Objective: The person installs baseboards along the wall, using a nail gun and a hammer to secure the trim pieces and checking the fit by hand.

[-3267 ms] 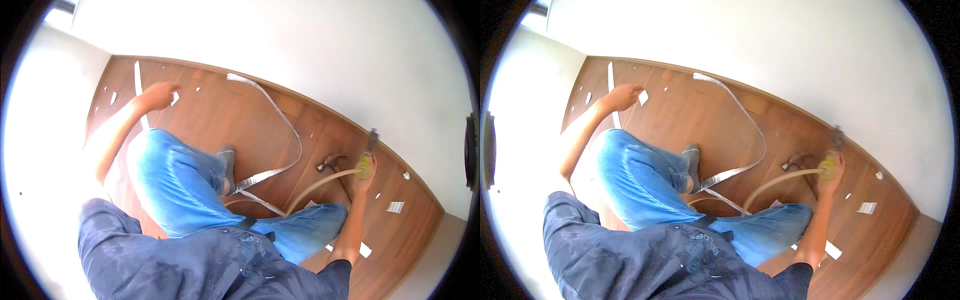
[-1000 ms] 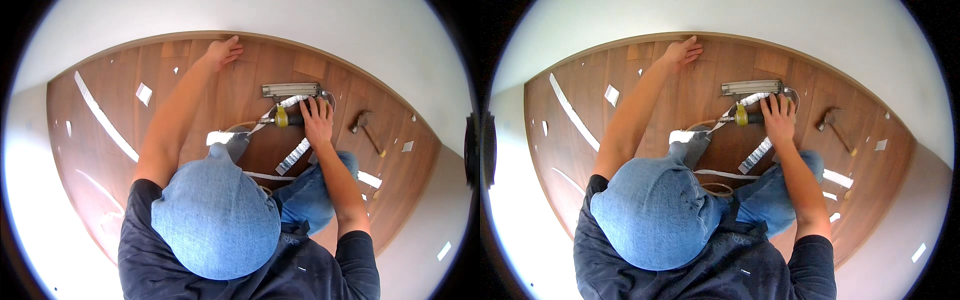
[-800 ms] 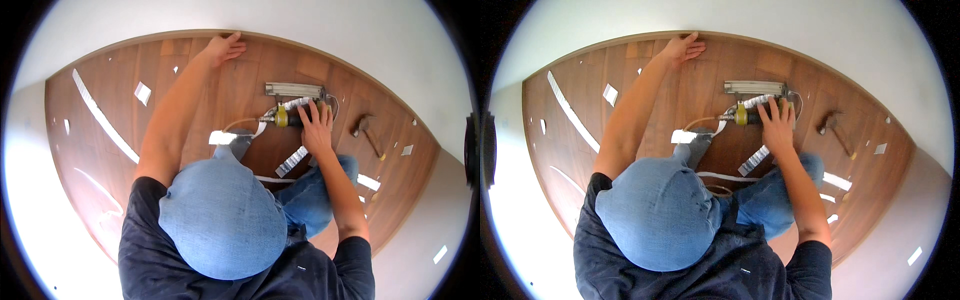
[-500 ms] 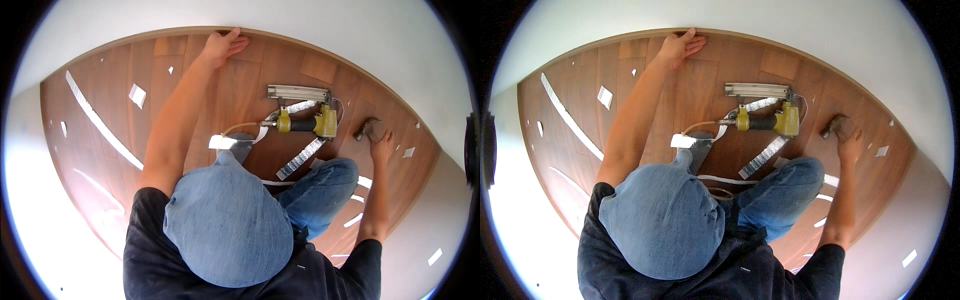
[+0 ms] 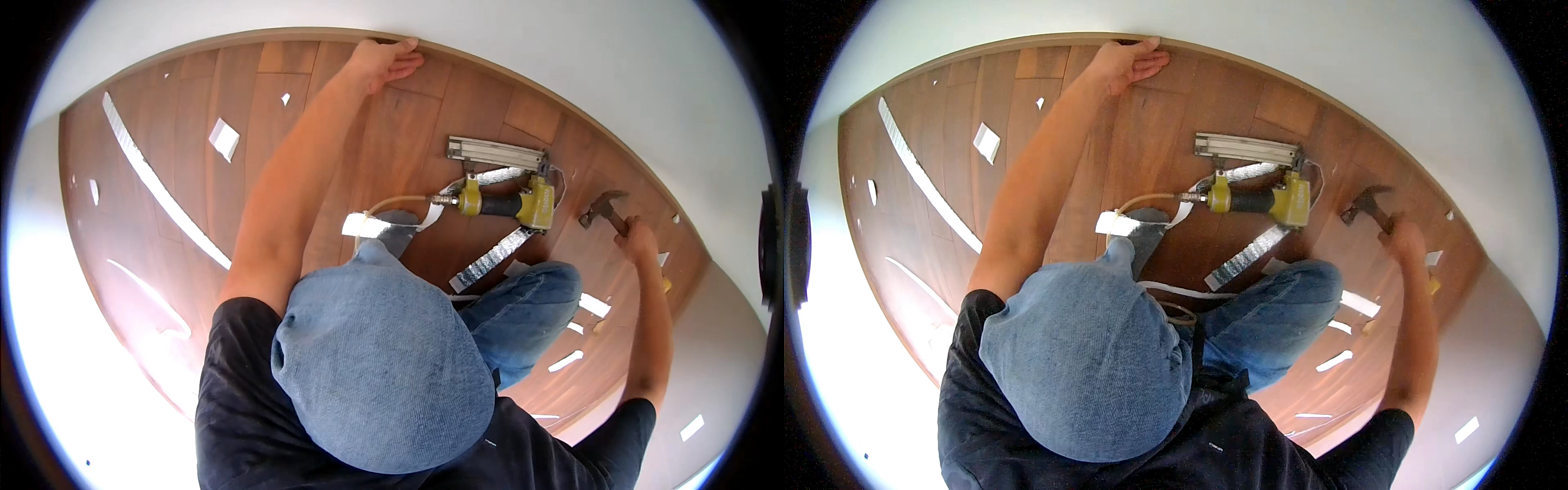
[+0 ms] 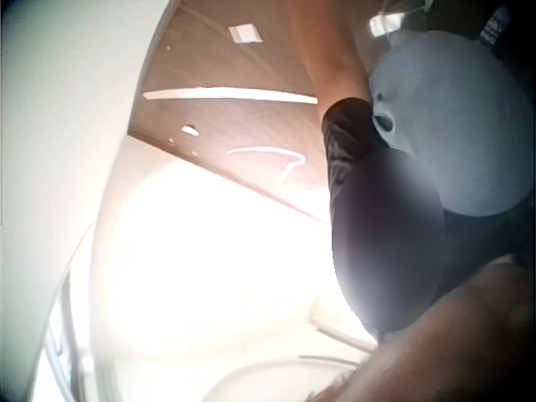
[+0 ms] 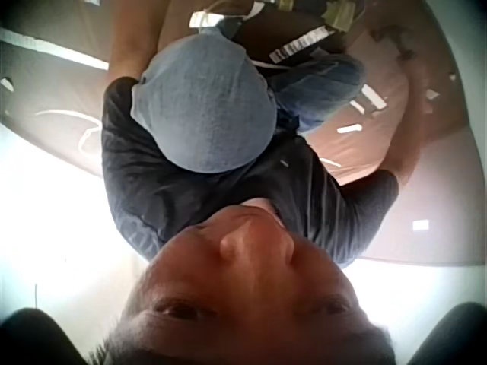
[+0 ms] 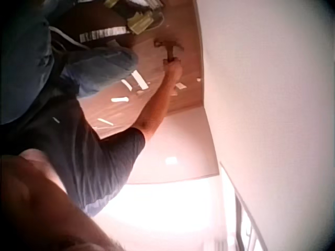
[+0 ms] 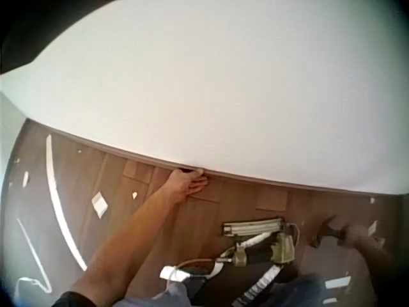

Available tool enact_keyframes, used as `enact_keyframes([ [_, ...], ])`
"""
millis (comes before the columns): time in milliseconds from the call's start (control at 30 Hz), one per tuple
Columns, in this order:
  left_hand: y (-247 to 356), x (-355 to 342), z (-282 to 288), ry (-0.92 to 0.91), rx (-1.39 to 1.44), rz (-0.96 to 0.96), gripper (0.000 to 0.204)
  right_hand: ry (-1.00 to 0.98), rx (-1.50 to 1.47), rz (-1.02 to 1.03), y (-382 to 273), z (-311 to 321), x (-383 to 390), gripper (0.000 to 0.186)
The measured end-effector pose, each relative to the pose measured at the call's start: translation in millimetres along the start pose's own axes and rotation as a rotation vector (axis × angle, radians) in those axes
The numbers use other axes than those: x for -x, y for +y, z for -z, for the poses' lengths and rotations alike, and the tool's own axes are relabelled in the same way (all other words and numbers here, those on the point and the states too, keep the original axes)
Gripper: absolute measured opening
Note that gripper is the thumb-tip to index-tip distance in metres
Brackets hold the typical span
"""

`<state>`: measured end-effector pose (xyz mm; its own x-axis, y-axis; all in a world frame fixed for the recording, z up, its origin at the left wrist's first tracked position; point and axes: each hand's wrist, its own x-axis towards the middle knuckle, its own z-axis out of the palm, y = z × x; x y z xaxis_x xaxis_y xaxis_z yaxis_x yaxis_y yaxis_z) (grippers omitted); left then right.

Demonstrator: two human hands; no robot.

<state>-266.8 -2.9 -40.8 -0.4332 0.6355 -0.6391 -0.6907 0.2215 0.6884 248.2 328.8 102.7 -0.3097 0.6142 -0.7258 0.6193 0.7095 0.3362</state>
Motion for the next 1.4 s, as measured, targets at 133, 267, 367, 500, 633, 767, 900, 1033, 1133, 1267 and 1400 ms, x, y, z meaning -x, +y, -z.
enact_keyframes([
  [133, -2, -9, 3, -0.005, -0.015, 0.035, 0.051, 0.395, -0.047, 0.352, -71, 65, 33, 0.042],
  [267, -4, -13, 7, 0.008, 0.012, 0.03, 0.044, 0.198, -0.011, 0.49, -186, 107, 19, 0.042],
  [367, -6, -5, 5, 0.054, 0.014, -0.007, 0.044, 0.197, 0.017, 0.574, -265, 138, 13, 0.041],
  [500, -15, -9, 1, 0.081, 0.051, -0.032, 0.043, 0.343, -0.057, 0.651, -304, 122, -13, 0.04],
  [633, -12, -6, 1, 0.063, 0.062, -0.068, 0.044, 0.476, -0.043, 0.664, -317, 117, -32, 0.037],
  [767, -12, -7, 3, 0.063, 0.078, -0.06, 0.044, 0.463, -0.026, 0.663, -319, 120, -31, 0.036],
  [900, -14, -8, 1, 0.07, 0.08, -0.06, 0.042, 0.465, 0.006, 0.657, -315, 125, -28, 0.037],
  [1033, -14, -8, 0, 0.061, 0.084, -0.096, 0.043, 0.49, 0.038, 0.642, -314, 125, -25, 0.04],
  [1133, -13, -9, 0, 0.057, 0.077, -0.071, 0.044, 0.537, 0.038, 0.688, -309, 121, -26, 0.04],
  [1267, -14, -10, 1, 0.054, 0.087, -0.071, 0.044, 0.543, 0.031, 0.671, -306, 123, -29, 0.041],
  [1400, -15, -11, 2, 0.056, 0.09, -0.068, 0.043, 0.531, 0.032, 0.68, -306, 125, -28, 0.041],
])
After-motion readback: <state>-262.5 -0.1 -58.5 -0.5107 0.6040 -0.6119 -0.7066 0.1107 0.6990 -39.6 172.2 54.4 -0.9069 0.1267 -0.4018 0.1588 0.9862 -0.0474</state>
